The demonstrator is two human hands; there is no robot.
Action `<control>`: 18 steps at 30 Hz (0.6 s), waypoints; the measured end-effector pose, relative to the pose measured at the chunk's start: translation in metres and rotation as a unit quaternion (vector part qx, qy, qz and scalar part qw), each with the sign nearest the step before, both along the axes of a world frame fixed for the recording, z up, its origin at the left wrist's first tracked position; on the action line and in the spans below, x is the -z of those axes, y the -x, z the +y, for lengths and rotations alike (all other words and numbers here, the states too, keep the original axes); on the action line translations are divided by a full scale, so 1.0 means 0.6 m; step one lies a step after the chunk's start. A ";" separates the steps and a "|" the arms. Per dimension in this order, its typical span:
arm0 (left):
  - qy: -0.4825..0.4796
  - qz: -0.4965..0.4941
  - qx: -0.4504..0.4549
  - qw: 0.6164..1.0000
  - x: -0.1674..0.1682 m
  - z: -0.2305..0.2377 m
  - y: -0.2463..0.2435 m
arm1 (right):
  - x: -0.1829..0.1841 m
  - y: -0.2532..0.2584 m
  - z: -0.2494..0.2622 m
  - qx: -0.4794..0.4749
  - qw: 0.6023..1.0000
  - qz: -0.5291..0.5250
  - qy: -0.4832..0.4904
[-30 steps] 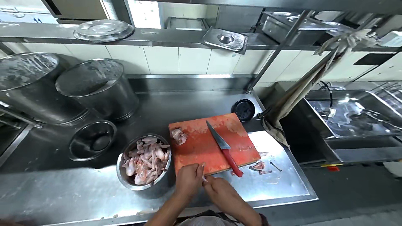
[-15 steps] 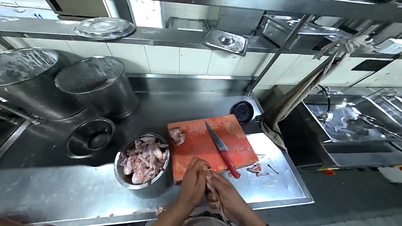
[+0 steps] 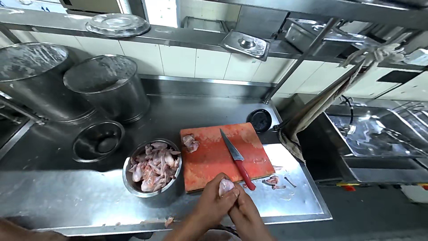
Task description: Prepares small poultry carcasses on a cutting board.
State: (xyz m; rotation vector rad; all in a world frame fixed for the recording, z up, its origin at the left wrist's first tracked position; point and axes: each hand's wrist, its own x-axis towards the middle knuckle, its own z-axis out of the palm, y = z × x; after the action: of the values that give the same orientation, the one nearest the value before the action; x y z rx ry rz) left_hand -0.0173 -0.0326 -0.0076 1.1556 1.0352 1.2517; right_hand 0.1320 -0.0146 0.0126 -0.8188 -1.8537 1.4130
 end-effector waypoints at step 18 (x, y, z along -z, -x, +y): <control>-0.132 0.324 -0.074 0.934 -0.002 0.010 0.058 | -0.022 0.004 -0.008 0.099 0.942 -0.252 -0.200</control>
State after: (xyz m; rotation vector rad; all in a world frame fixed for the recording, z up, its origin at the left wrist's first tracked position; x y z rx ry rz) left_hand -0.0518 -0.0268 -0.0067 1.7981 1.4855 1.1694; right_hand 0.1298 -0.0192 0.0258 -1.1873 -2.2543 0.6962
